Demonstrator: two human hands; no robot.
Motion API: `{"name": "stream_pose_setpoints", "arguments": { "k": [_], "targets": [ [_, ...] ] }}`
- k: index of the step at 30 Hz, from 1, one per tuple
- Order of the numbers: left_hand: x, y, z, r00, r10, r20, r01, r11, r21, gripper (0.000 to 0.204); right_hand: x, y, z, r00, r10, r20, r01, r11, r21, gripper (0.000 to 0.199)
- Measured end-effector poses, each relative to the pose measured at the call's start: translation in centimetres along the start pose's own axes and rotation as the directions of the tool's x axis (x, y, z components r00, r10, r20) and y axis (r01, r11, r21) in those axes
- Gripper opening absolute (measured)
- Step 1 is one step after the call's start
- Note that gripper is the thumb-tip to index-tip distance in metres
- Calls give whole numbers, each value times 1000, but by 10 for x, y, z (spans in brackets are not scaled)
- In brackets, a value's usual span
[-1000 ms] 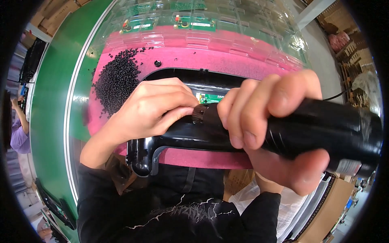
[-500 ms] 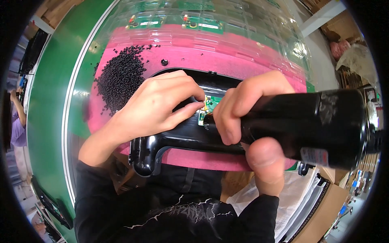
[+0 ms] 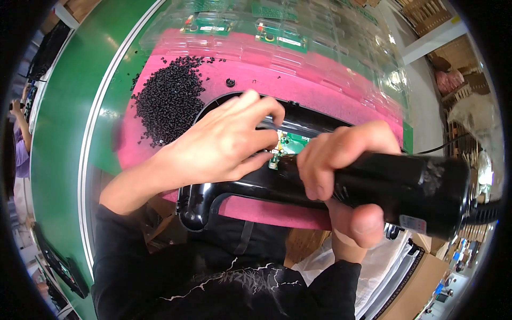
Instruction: The recorder is assembling circuit boards into plastic housings using an electric screwdriver in a factory setting.
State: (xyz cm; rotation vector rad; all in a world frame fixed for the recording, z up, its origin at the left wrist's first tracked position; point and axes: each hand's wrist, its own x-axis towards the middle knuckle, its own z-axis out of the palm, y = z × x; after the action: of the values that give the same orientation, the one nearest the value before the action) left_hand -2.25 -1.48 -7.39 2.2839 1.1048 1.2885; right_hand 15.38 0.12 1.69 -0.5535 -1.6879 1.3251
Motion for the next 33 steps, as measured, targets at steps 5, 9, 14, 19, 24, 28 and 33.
{"name": "stream_pose_setpoints", "arguments": {
  "k": [5, 9, 14, 19, 24, 28, 33],
  "targets": [
    [2, -7, 6, 989, 134, 55, -129, 988, -90, 16, -1, -13, -12, 978, -204, -35, 207, 959, 196, 50],
    [6, -3, 2, 983, 172, 57, -165, 979, -116, 12, -2, -23, -9, 955, -264, -133, 291, 921, 260, 44],
    [9, 1, -4, 969, 131, 209, -74, 962, -263, 21, -8, -31, -16, 947, -286, -145, 318, 890, 328, 43],
    [14, 7, -11, 996, 87, -9, -87, 984, -156, 103, -14, -51, -35, 965, -247, -92, 248, 969, 0, 47],
    [0, -11, -15, 969, 122, -216, -156, 977, -145, 52, -18, -38, -57, 979, -147, -140, 140, 988, -58, 51],
    [8, -11, -13, 913, 148, -379, -161, 987, -3, 37, -20, -36, -67, 980, -129, -151, 122, 991, -54, 52],
    [14, -16, -9, 933, 29, -359, -28, 1000, 6, 38, -20, -31, -68, 979, -104, -175, 90, 992, -88, 51]
  ]
}}
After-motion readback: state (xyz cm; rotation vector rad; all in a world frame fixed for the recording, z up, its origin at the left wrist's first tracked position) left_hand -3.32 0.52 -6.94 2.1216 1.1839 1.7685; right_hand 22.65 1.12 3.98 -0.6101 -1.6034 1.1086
